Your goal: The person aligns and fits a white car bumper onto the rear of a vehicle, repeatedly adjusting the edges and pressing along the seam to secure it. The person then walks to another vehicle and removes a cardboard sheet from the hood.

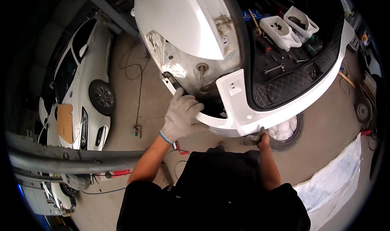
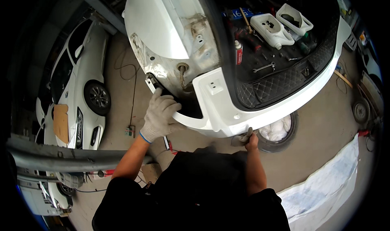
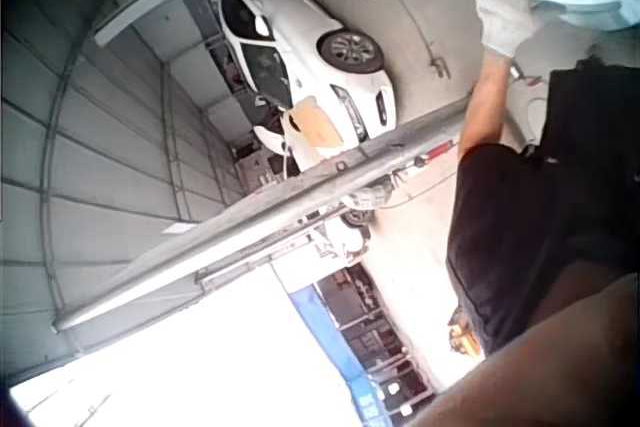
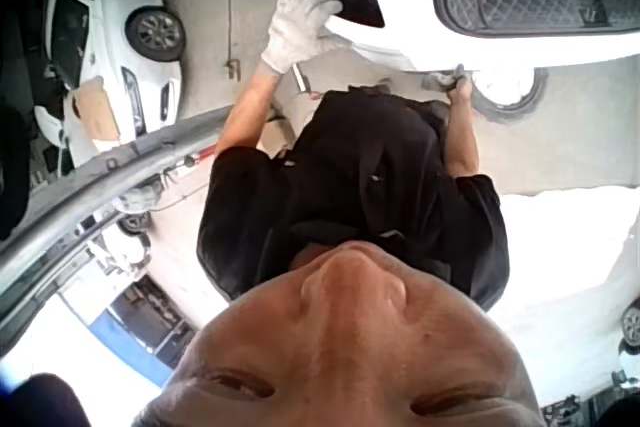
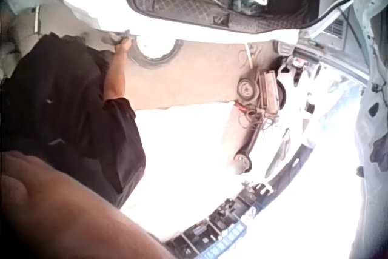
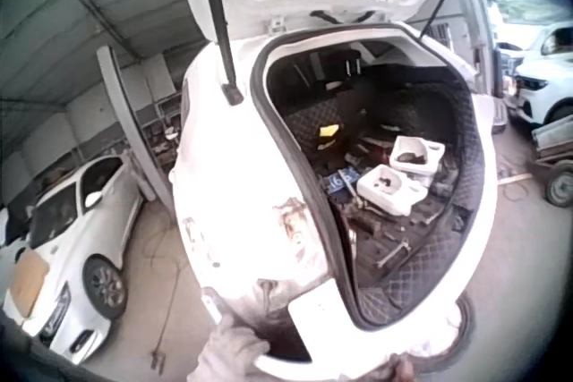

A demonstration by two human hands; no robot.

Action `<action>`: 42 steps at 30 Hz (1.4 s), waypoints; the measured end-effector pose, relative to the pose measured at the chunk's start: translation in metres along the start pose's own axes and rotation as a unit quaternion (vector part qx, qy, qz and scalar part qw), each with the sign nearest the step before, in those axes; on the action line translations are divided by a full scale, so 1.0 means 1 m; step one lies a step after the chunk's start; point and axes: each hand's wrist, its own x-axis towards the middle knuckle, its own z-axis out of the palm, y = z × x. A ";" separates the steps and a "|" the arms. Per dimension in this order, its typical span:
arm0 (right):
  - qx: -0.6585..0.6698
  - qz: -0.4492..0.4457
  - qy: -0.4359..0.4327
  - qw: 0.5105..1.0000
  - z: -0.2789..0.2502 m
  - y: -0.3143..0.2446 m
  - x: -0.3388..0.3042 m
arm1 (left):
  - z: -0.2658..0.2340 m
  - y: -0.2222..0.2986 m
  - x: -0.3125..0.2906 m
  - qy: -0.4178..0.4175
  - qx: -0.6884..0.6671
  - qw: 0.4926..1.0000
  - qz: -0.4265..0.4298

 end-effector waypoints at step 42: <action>-0.116 -0.016 0.507 0.854 0.047 0.061 0.062 | 0.005 -0.046 0.047 -0.168 -0.083 0.974 0.124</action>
